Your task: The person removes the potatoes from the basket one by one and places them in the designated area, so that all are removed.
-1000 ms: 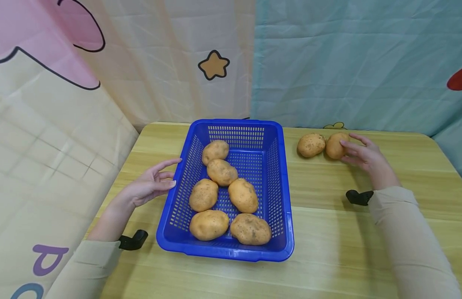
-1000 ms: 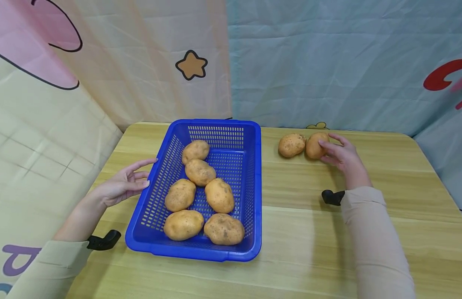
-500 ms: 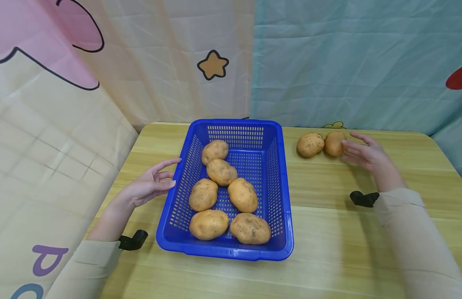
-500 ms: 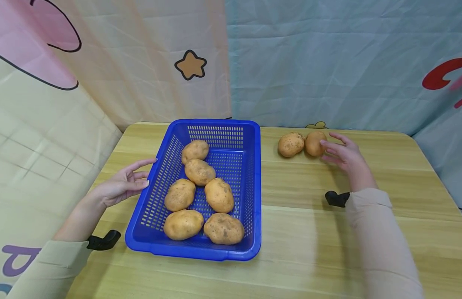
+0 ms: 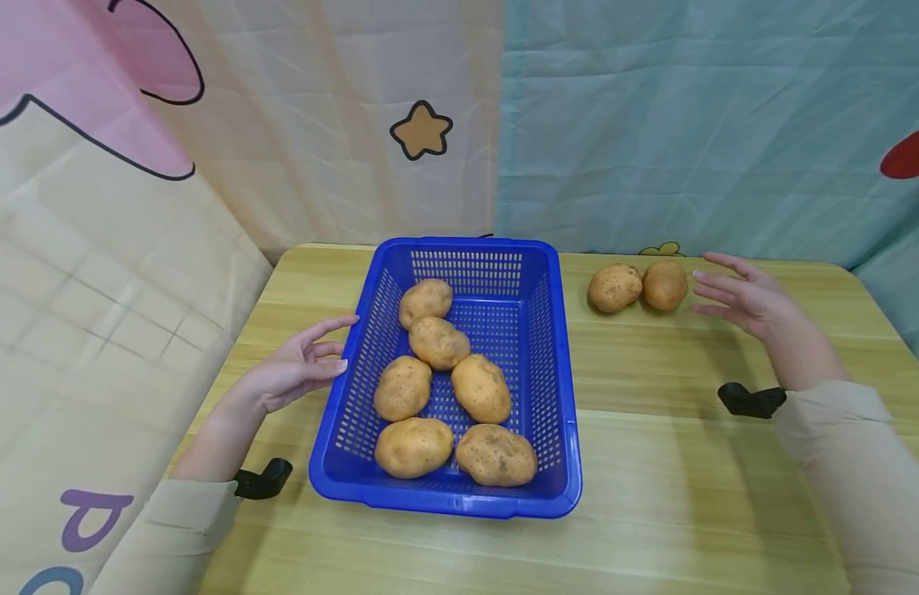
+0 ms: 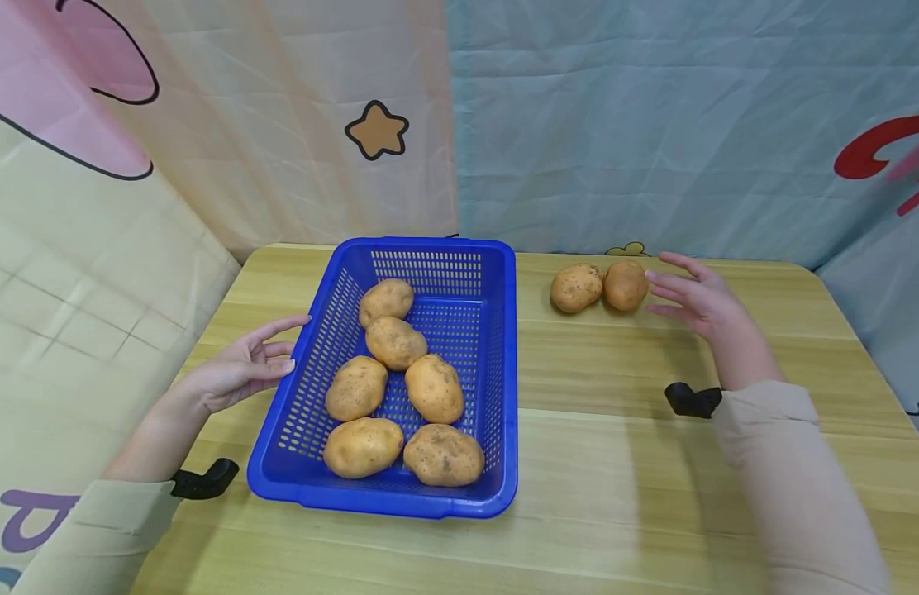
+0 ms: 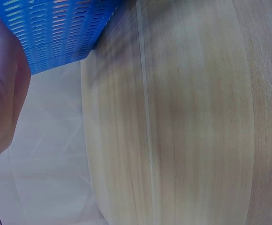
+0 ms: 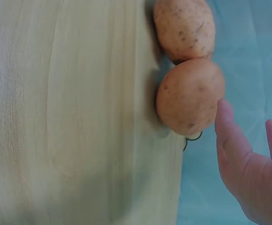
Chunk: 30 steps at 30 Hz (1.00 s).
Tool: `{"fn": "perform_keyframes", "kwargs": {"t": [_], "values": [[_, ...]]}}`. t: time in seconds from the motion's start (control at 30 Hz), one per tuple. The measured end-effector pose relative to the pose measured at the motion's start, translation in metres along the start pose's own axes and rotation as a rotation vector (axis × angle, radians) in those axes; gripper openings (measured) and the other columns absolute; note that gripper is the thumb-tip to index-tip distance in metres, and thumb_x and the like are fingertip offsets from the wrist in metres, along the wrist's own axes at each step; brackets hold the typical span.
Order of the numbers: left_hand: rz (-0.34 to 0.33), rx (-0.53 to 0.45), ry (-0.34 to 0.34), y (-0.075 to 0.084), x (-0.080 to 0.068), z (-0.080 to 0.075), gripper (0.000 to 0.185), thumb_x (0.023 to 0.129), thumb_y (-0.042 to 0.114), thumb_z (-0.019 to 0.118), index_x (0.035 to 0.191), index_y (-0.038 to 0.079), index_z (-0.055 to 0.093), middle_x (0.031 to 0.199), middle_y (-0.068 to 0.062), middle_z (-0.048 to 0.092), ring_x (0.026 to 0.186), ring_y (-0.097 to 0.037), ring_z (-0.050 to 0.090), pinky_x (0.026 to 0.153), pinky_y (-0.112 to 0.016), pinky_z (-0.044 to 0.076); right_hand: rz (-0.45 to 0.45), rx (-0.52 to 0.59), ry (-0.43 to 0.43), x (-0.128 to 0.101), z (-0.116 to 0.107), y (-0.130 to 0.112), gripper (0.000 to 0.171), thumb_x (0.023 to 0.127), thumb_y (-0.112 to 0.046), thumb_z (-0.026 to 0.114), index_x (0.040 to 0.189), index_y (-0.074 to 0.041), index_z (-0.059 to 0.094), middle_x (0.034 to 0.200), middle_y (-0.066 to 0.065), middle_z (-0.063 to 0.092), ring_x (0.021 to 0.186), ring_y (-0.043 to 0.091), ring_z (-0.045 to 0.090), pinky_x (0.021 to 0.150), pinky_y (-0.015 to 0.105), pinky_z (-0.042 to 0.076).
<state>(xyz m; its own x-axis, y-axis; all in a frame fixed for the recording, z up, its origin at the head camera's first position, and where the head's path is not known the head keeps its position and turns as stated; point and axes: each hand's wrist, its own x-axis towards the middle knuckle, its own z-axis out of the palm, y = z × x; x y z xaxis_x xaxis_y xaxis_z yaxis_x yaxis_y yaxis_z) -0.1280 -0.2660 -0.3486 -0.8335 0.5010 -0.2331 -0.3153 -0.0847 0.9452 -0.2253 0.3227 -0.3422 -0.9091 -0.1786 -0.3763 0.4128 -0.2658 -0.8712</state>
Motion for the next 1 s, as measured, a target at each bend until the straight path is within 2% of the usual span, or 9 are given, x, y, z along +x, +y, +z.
{"fn": "perform_keyframes", "kwargs": {"t": [0.1,0.2,0.3,0.4,0.53,0.63,0.77,1.0], "values": [[0.001,-0.001,-0.003,0.0,0.0,0.0,0.059,0.09,-0.008,0.052,0.14,0.015,0.03,0.107,-0.009,0.061,0.093,-0.021,0.065,0.082,-0.033,0.054,-0.007,-0.05,-0.016,-0.004,0.006,-0.003,0.032,0.091,-0.005,0.057,0.11,-0.031,0.055,0.154,0.002,0.003,0.091,0.009,0.061,0.081,0.032,0.054],[0.004,-0.002,-0.006,0.001,-0.001,0.001,0.059,0.09,-0.008,0.052,0.14,0.014,0.029,0.107,-0.009,0.061,0.093,-0.021,0.065,0.082,-0.033,0.054,-0.017,-0.111,-0.041,-0.007,0.012,-0.006,0.036,0.092,-0.006,0.056,0.117,-0.032,0.05,0.155,0.004,-0.005,0.094,0.008,0.061,0.082,0.031,0.054],[0.002,-0.008,-0.006,0.002,-0.001,0.001,0.059,0.09,-0.008,0.053,0.14,0.014,0.03,0.106,-0.01,0.062,0.093,-0.021,0.065,0.082,-0.033,0.054,-0.036,-0.181,-0.072,-0.012,0.02,-0.01,0.039,0.093,-0.008,0.055,0.124,-0.031,0.046,0.153,0.007,0.002,0.097,0.007,0.06,0.08,0.029,0.054],[0.0,-0.015,-0.008,0.002,-0.001,0.001,0.059,0.09,-0.008,0.053,0.14,0.014,0.03,0.106,-0.01,0.062,0.094,-0.021,0.065,0.082,-0.033,0.054,-0.056,-0.229,-0.105,-0.017,0.029,-0.012,0.04,0.094,-0.008,0.054,0.126,-0.03,0.044,0.145,0.011,0.018,0.098,0.007,0.059,0.079,0.029,0.054],[0.003,-0.023,-0.013,0.001,-0.001,0.0,0.059,0.09,-0.008,0.053,0.14,0.014,0.03,0.107,-0.01,0.062,0.094,-0.022,0.065,0.082,-0.033,0.054,-0.063,-0.242,-0.15,-0.023,0.044,-0.014,0.038,0.094,-0.005,0.053,0.123,-0.029,0.049,0.125,0.0,0.041,0.099,0.01,0.06,0.079,0.032,0.054],[0.003,-0.023,-0.012,0.0,0.0,0.0,0.059,0.09,-0.008,0.052,0.14,0.014,0.029,0.107,-0.01,0.062,0.094,-0.022,0.065,0.082,-0.034,0.054,-0.07,-0.262,-0.185,-0.027,0.054,-0.014,0.037,0.094,-0.003,0.051,0.121,-0.029,0.053,0.117,-0.002,0.049,0.099,0.013,0.06,0.079,0.033,0.054],[0.002,-0.018,-0.007,0.0,0.0,-0.001,0.06,0.09,-0.009,0.052,0.14,0.014,0.029,0.106,-0.01,0.062,0.093,-0.021,0.065,0.082,-0.033,0.054,-0.08,-0.319,-0.218,-0.031,0.068,-0.016,0.037,0.094,-0.002,0.052,0.12,-0.028,0.054,0.116,0.0,0.051,0.098,0.014,0.061,0.081,0.037,0.054],[-0.003,-0.013,0.004,0.0,0.0,0.0,0.06,0.09,-0.009,0.052,0.14,0.014,0.029,0.106,-0.01,0.062,0.092,-0.021,0.065,0.081,-0.033,0.054,-0.086,-0.406,-0.23,-0.032,0.097,-0.019,0.037,0.092,-0.005,0.056,0.123,-0.025,0.052,0.124,0.007,0.043,0.1,0.014,0.059,0.083,0.037,0.053]]}}
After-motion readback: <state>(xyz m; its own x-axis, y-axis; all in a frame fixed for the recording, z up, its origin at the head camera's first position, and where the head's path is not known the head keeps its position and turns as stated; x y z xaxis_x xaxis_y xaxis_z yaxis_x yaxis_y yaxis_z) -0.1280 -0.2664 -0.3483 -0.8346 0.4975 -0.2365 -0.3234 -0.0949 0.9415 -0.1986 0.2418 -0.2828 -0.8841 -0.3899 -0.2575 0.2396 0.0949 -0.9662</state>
